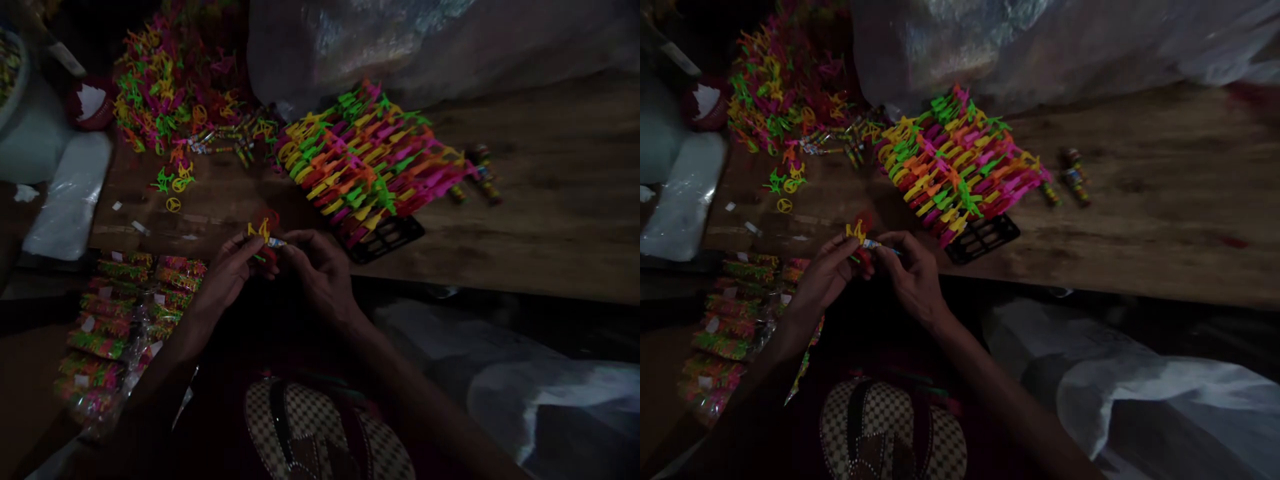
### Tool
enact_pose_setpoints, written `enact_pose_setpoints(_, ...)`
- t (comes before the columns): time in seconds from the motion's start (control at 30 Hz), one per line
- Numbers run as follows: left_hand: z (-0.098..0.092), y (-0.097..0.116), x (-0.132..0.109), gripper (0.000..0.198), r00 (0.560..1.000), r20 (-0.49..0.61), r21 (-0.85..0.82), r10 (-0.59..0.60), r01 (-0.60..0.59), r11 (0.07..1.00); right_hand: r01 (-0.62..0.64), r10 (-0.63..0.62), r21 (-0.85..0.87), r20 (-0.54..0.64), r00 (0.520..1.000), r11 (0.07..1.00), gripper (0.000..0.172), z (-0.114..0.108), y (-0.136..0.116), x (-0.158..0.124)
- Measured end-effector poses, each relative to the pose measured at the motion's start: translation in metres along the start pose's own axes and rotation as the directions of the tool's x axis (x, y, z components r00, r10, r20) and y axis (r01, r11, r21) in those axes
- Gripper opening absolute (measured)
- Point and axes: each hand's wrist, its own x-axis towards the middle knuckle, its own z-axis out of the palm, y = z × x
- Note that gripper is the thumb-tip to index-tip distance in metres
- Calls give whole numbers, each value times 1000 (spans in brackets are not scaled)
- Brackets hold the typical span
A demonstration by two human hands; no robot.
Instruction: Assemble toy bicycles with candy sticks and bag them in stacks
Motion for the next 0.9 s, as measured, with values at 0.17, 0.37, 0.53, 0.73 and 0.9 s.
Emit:
enact_pose_setpoints(0.17, 2, -1, 2, 32, 997, 66, -38, -50, 52, 998, 168, -168, -36, 10, 986, 985, 14, -5, 5, -1)
enact_pose_setpoints(0.37, 4, -2, 3, 38, 990, 45, 30, -136, 134, 990, 325, -309, -216, 105, 945, 921, 12, -17, 8, -1)
enact_pose_setpoints(0.53, -2, -8, -3, 43, 990, -6, 118, -144, 144, 983, 494, -400, -359, 305, 864, 792, 9, -26, 7, -2)
enact_pose_setpoints(0.73, 9, -15, -17, 34, 995, -94, 281, -31, 56, 958, 404, -312, -414, 274, 910, 816, 16, -32, 1, -19)
enact_pose_setpoints(0.9, 26, -6, -31, 30, 996, -50, 552, 77, -37, 833, 437, -312, -597, 306, 899, 673, 24, -43, -9, -40)
